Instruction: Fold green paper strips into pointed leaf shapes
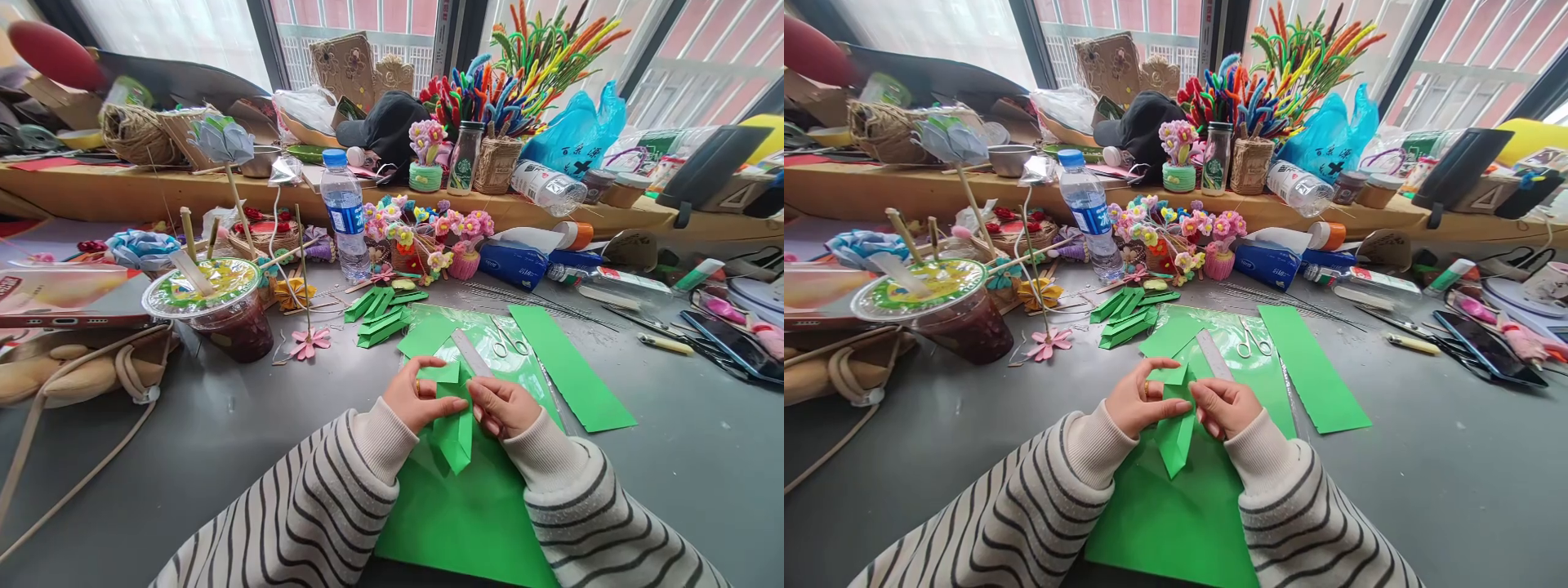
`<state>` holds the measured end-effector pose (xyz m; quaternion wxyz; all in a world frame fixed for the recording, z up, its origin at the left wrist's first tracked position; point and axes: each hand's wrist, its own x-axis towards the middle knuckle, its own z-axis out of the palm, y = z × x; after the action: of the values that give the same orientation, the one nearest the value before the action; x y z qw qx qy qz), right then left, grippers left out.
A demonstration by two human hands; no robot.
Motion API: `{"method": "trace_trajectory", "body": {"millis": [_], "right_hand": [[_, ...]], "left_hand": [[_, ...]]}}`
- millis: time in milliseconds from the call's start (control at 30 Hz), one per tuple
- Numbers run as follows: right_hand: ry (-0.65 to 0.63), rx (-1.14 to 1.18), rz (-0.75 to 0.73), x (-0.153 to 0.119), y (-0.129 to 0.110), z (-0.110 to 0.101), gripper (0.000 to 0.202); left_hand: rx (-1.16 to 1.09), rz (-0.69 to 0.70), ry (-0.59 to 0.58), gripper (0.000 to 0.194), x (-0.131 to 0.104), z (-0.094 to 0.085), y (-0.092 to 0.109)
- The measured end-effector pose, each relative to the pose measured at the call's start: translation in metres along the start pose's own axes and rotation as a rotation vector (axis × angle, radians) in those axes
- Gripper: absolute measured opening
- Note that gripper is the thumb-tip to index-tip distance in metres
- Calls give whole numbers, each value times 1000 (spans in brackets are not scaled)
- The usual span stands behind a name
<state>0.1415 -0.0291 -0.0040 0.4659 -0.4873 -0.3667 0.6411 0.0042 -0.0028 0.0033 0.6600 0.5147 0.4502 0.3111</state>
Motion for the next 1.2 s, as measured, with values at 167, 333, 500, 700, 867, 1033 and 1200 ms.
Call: {"method": "trace_trajectory", "body": {"millis": [167,333,500,700,867,1033,1200], "right_hand": [[11,40,10,1,3,1,27],[41,42,18,2,5,1,28],[58,36,10,2,5,3,29],[75,27,-4,2,5,4,28],[97,16,-27,1,5,6,28],[107,-14,-39,0,4,7,29],[100,-44,-36,0,4,8,29]], "left_hand": [[17,9,13,50,0,-1,-2],[20,23,18,50,-1,-1,-2],[3,34,-1,50,1,-1,-4],[-10,42,-2,50,0,-2,-4],[-2,46,-1,52,0,-2,-4],[8,61,-1,54,1,-1,-4],[-26,55,-21,54,0,0,-2]]}}
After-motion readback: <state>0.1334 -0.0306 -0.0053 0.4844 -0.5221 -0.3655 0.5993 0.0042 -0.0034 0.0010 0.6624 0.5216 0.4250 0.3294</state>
